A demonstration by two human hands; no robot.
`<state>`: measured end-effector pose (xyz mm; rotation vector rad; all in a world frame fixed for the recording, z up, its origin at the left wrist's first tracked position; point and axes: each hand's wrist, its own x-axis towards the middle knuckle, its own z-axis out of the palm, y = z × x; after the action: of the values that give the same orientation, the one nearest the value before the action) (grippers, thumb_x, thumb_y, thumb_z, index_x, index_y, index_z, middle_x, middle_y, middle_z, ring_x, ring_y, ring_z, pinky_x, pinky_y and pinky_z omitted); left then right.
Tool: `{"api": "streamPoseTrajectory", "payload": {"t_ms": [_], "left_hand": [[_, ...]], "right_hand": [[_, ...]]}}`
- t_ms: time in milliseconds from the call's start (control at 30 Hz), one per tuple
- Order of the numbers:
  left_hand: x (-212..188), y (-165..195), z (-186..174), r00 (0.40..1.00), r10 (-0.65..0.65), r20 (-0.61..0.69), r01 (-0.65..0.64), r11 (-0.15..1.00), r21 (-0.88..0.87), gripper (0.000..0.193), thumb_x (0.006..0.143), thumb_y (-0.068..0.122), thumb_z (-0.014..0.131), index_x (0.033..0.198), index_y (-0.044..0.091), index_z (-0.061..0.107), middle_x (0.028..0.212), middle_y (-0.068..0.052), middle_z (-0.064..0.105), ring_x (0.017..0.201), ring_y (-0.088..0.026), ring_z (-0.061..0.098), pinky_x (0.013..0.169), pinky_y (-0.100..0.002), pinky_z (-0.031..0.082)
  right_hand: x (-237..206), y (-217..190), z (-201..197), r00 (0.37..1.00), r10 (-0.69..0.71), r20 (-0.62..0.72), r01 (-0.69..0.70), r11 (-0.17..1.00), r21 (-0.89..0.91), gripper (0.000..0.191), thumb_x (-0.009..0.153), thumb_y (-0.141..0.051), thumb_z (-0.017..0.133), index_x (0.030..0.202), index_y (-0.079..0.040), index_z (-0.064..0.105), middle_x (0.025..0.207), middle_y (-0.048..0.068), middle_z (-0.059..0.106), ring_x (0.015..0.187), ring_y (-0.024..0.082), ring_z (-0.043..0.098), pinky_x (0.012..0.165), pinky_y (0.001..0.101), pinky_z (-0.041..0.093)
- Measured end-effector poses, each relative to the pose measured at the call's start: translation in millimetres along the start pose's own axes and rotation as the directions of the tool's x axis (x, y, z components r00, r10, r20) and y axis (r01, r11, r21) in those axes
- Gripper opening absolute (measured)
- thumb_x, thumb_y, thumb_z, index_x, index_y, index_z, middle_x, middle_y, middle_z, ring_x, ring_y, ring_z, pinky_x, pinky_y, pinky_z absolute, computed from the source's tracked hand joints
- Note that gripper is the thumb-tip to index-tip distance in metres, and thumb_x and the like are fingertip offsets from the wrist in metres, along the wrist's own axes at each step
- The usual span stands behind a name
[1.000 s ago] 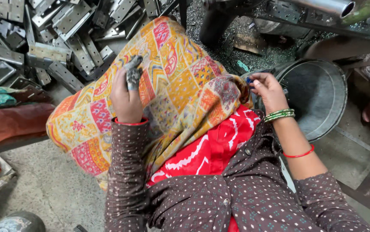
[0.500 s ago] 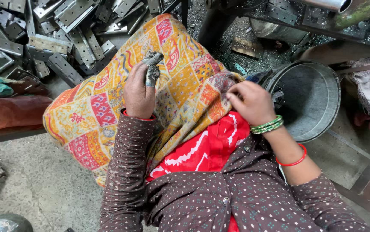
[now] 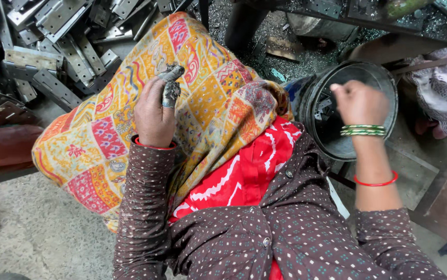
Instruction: The person sits on the floor and repeatedly places small metal brackets into a punch press, activates the press with a lever, and removes the processed pieces. The person handles the brackets one at a time and deposits them into a nearby bin.
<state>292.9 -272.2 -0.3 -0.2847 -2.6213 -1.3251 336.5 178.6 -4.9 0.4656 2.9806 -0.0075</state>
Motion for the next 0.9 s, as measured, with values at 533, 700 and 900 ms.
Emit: {"api": "streamPoseTrajectory", "payload": {"t_ms": [533, 700, 900], "left_hand": [[-60.8, 90.1, 21.3, 0.949, 0.171, 0.264, -0.049, 0.909, -0.413, 0.036, 0.100, 0.014, 0.062, 0.134, 0.005, 0.061, 0.134, -0.019, 0.064, 0.128, -0.038, 0.062, 0.110, -0.045, 0.050], [-87.9, 110.0, 28.6, 0.835, 0.318, 0.449, 0.018, 0.799, -0.601, 0.039, 0.096, 0.018, 0.060, 0.131, 0.002, 0.060, 0.132, -0.021, 0.063, 0.126, -0.039, 0.062, 0.108, -0.045, 0.050], [-87.8, 104.6, 31.1, 0.792, 0.364, 0.490, 0.055, 0.757, -0.651, 0.034, 0.100, 0.017, 0.058, 0.131, 0.003, 0.060, 0.133, -0.019, 0.063, 0.126, -0.037, 0.063, 0.109, -0.043, 0.051]], "right_hand": [[-26.5, 32.4, -60.6, 0.387, -0.894, 0.226, 0.255, 0.340, 0.905, 0.029, 0.089, -0.030, 0.064, 0.103, -0.006, 0.074, 0.101, 0.009, 0.076, 0.094, 0.018, 0.072, 0.081, 0.0331, 0.057], [-85.6, 92.6, -28.3, 0.497, -0.319, 0.807, 0.060, 0.940, 0.335, 0.035, 0.084, -0.040, 0.075, 0.111, -0.018, 0.081, 0.098, 0.002, 0.083, 0.097, 0.020, 0.073, 0.091, 0.0367, 0.058], [-79.8, 30.2, -18.3, 0.843, -0.518, 0.147, 0.481, 0.847, 0.226, 0.042, 0.084, -0.018, 0.068, 0.124, -0.007, 0.064, 0.117, 0.020, 0.068, 0.110, 0.040, 0.063, 0.093, 0.0477, 0.051]]}}
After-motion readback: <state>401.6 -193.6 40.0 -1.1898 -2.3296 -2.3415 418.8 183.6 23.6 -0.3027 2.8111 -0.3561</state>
